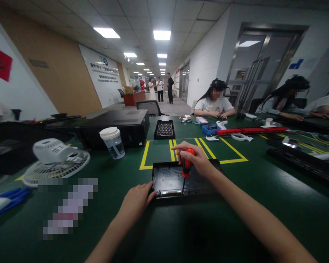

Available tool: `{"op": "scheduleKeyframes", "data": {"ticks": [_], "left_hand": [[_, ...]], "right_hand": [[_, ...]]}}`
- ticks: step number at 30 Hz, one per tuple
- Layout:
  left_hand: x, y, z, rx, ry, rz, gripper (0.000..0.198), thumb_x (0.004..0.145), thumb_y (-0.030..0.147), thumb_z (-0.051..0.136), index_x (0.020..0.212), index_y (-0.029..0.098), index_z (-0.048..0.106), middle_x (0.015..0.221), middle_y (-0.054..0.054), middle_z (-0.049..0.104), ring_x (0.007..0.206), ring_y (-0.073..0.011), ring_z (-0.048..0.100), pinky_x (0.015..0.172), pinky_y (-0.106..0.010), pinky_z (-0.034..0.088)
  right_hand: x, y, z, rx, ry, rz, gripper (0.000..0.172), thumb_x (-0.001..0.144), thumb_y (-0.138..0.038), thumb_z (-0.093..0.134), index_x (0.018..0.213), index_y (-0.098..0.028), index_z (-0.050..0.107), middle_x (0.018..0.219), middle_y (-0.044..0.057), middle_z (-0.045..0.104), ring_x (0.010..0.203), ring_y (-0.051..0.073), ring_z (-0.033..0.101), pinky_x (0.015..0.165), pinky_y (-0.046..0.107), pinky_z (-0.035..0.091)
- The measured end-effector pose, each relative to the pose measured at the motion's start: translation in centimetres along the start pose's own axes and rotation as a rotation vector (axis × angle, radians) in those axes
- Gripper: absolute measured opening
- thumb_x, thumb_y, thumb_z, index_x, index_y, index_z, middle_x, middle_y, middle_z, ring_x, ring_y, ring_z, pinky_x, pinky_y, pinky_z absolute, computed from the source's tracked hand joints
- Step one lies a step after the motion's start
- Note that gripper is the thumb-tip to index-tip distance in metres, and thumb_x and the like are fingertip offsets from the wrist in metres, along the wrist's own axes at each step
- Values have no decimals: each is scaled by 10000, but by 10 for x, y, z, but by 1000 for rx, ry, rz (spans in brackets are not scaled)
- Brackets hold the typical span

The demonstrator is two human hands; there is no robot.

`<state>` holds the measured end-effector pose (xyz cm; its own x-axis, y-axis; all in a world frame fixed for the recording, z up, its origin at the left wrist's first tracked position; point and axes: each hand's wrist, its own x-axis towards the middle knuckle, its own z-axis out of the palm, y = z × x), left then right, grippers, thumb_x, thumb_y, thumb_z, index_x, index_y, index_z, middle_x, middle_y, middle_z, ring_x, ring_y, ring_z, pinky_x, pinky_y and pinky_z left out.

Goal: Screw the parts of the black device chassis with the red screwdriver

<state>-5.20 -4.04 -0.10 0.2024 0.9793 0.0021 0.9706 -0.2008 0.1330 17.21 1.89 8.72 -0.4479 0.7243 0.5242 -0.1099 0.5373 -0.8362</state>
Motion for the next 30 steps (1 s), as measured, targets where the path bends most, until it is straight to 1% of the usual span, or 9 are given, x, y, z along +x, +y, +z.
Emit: {"op": "scheduleKeyframes", "data": {"ticks": [5, 8, 11, 13, 16, 18, 23, 27, 30], "left_hand": [[0, 1, -1, 5, -8, -7, 449, 878, 418, 367, 1245, 190, 489, 1136, -114, 615, 1009, -230, 584, 857, -337, 435], [-1, 2, -2, 4, -15, -11, 452, 878, 411, 368, 1248, 180, 486, 1141, -120, 611, 1014, -231, 581, 864, -338, 430], [-1, 3, -4, -9, -25, -23, 447, 876, 414, 373, 1247, 192, 485, 1141, -113, 612, 1015, -228, 580, 865, -336, 428], [-1, 3, -4, -14, -29, -33, 442, 875, 413, 376, 1244, 197, 487, 1139, -110, 614, 1019, -226, 578, 865, -333, 425], [-1, 3, -4, -5, -20, -30, 438, 875, 410, 376, 1239, 195, 491, 1128, -110, 619, 1015, -226, 579, 861, -329, 426], [-1, 3, -3, 9, -9, -17, 439, 877, 410, 372, 1238, 190, 493, 1118, -112, 623, 1007, -227, 583, 852, -327, 431], [1, 0, -1, 23, -5, -2, 439, 879, 414, 368, 1224, 181, 506, 1094, -118, 632, 985, -232, 594, 842, -333, 438], [1, -1, 0, 7, -7, -12, 436, 875, 428, 371, 1218, 195, 508, 1102, -114, 627, 992, -228, 589, 844, -334, 438], [0, -1, 0, -3, -10, -16, 431, 874, 431, 371, 1211, 201, 512, 1105, -112, 625, 987, -228, 590, 834, -333, 442]], "right_hand": [[5, 4, -1, 246, -123, 34, 174, 760, -259, 589, 862, -140, 665, 849, 62, 626, 770, 166, 614, 722, 333, 502], [7, 4, -2, 404, -202, 89, 148, 737, -236, 615, 831, -128, 652, 828, 73, 658, 802, 204, 644, 736, 373, 510], [10, 6, -2, 488, -244, 148, 157, 701, -253, 655, 784, -123, 625, 798, 68, 675, 748, 215, 664, 675, 371, 528], [13, 9, -2, 499, -240, 167, 170, 687, -259, 672, 750, -121, 595, 747, 52, 675, 635, 191, 661, 581, 333, 531], [16, 16, 0, 520, -207, 152, 180, 695, -243, 674, 684, -138, 528, 540, -29, 593, 406, 108, 550, 414, 233, 455], [18, 20, 1, 561, -196, 138, 209, 710, -251, 663, 651, -153, 489, 455, -72, 505, 335, 70, 453, 362, 192, 387], [20, 22, 2, 620, -220, 117, 241, 758, -351, 569, 633, -152, 514, 446, -67, 442, 329, 63, 396, 340, 185, 326], [19, 20, 1, 625, -195, 155, 320, 785, -417, 400, 641, -159, 522, 470, -36, 454, 347, 94, 419, 359, 227, 356], [17, 18, 0, 617, -181, 179, 314, 781, -382, 327, 655, -164, 515, 484, -17, 470, 362, 115, 435, 380, 253, 371]]}}
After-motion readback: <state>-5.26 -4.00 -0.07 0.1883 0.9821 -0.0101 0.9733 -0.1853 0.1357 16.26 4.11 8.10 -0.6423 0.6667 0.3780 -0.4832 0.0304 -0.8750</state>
